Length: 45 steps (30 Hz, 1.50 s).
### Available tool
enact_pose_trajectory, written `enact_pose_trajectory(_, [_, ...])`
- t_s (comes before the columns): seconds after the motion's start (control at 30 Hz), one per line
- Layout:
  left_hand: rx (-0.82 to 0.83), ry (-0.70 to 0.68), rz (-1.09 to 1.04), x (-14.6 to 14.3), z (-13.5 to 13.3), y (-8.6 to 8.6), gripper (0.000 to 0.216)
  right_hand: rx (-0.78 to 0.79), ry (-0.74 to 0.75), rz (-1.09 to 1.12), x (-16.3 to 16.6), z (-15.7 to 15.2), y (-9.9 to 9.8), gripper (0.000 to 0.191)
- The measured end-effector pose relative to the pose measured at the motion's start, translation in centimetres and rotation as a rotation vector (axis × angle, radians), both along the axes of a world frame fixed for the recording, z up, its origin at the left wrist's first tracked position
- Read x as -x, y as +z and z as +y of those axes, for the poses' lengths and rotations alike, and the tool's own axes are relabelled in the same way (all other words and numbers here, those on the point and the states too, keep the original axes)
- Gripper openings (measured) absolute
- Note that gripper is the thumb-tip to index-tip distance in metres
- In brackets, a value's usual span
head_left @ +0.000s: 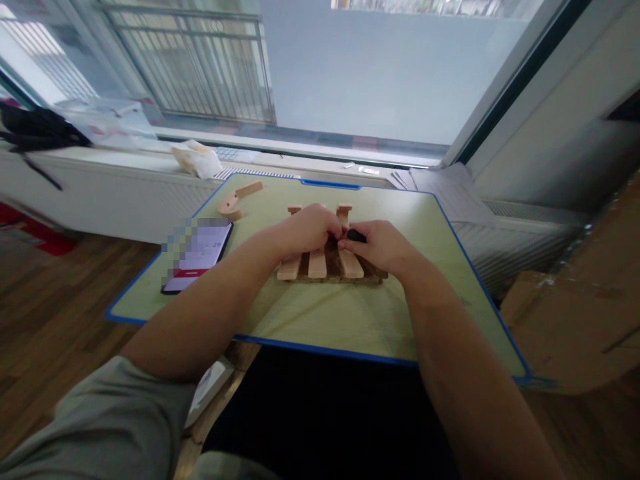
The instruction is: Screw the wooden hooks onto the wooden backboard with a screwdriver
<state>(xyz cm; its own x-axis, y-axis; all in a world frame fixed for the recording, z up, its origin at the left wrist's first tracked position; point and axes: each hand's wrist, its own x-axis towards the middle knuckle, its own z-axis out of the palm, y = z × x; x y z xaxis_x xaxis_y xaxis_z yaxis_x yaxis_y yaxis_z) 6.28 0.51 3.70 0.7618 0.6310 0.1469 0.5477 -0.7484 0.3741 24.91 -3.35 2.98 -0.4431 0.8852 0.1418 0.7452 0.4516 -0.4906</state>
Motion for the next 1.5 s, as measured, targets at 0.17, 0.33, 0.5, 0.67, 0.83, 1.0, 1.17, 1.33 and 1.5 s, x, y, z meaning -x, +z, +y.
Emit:
enact_pose_trajectory(0.17, [-0.07,0.035,0.0,-0.2,-0.7,0.6,0.029,-0.014,-0.014,0.003,0.0,0.0,-0.2,0.022])
enact_pose_trajectory(0.33, [-0.03,0.168,-0.202,-0.6,-2.2,1.6,0.017,-0.019,-0.025,-0.005,-0.2,0.0,-0.3,0.022])
enact_pose_trajectory(0.5, [0.065,0.056,-0.158,-0.5,-1.7,1.1,0.021,-0.002,-0.048,0.018,-0.7,0.1,0.0,0.024])
enact_pose_trajectory(0.67, [0.122,-0.035,-0.12,0.0,-0.4,0.1,0.014,-0.003,-0.035,0.057,-0.9,0.0,0.0,0.028])
enact_pose_trajectory(0.83, [0.098,-0.034,-0.142,-0.3,-0.2,-0.3,0.01,-0.135,-0.062,0.309,-0.9,-0.3,0.1,0.022])
enact_pose_trajectory(1.0, [0.139,-0.001,-0.177,-0.6,-0.5,-0.6,0.012,-0.086,-0.115,0.941,-0.7,-0.5,0.9,0.025])
enact_pose_trajectory(1.17, [0.153,0.002,-0.174,-0.7,-0.6,-0.4,0.011,-0.033,-0.077,1.087,-0.1,-0.5,0.9,0.027])
enact_pose_trajectory(1.33, [0.136,0.023,-0.15,-0.7,-0.6,-0.3,0.011,-0.026,-0.079,1.15,0.6,0.1,0.0,0.026])
enact_pose_trajectory(1.5, [0.08,0.034,-0.112,-0.7,-0.6,-0.3,0.011,-0.042,-0.081,1.183,1.5,0.2,-0.6,0.028])
